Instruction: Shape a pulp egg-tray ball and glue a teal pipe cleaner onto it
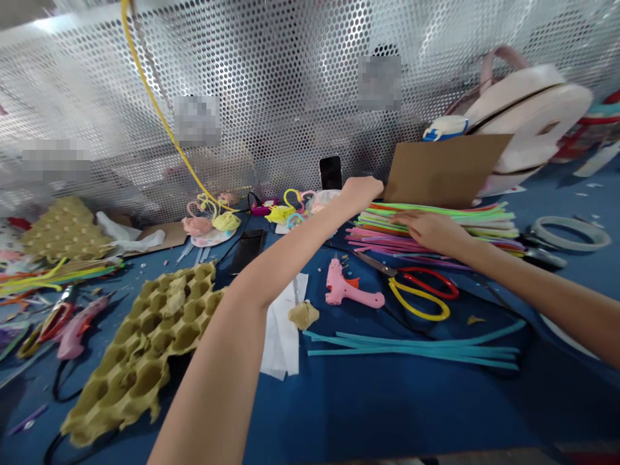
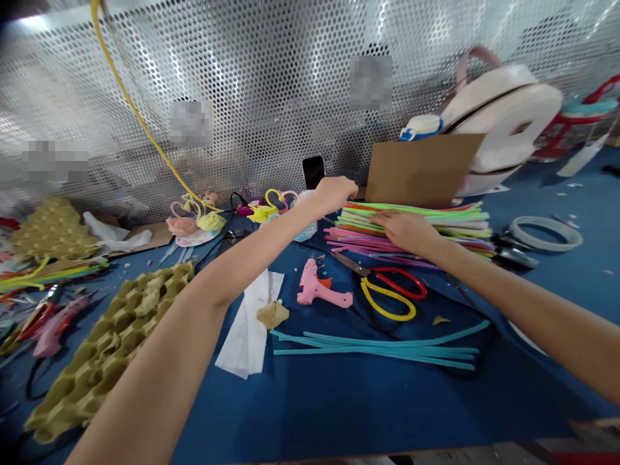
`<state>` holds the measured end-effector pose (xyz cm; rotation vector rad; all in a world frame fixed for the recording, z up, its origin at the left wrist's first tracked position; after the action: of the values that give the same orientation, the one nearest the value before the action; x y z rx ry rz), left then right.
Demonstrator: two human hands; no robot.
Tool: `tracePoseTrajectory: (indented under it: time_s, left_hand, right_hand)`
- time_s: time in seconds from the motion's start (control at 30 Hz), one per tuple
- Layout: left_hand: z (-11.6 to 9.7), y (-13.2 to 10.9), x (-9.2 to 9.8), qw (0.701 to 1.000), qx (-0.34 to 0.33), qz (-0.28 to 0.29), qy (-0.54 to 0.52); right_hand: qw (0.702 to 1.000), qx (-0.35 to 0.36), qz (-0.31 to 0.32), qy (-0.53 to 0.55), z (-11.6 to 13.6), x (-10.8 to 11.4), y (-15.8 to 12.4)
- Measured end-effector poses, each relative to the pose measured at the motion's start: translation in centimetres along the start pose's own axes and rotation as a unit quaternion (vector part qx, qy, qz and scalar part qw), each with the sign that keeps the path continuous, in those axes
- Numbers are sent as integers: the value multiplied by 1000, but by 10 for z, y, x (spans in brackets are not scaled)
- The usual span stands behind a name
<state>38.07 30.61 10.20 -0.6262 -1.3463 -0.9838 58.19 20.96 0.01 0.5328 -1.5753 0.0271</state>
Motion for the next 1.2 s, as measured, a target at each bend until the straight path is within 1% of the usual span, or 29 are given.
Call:
tracePoseTrajectory:
  time_s: [0.1,0.2,0.3,0.4,0.6,0.77,0.87,1.07,1.2]
  left_hand:
    - [-3,6,-12,1000,26,11,-8]
    - [-1,12,-22,997,69,18,-14]
    - [6,16,-24,994,105,15,-22]
    - [14,15,-22,992,123,10,-32]
    - [19,8,-26,990,129,10,-62]
    - [19,12,-33,988,104,29,-115]
    - [19,13,-36,985,97,28,-139]
    - [19,8,-42,978,125,-1,-168]
    - [24,8,-51,970,130,4,-207]
  right_hand:
    - [999,-35,-16,-9,3,2,-1]
    - [996,-76,-38,-20,2,2,5]
    - [994,-100,-35,-35,2,-2,15]
    - [991,-120,-25,-52,5,-5,21]
    - [983,-159,-34,-85,26,2,20]
    - [979,-169,-40,-107,41,10,18]
    - [979,-165,-41,-117,43,9,17]
    - [978,-158,-51,-130,41,4,15]
    - [976,-162,-55,-139,42,2,13]
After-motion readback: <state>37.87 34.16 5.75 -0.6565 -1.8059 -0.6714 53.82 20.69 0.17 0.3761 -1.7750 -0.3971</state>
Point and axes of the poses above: each hand's wrist, its own y-axis towards the middle knuckle, its own x-axis out of the back of the hand, z = x × y, the point moved 1 cm from there along y, towards the middle knuckle, and after that the axes turned 4 degrees about -x, right-handed, at the moved point
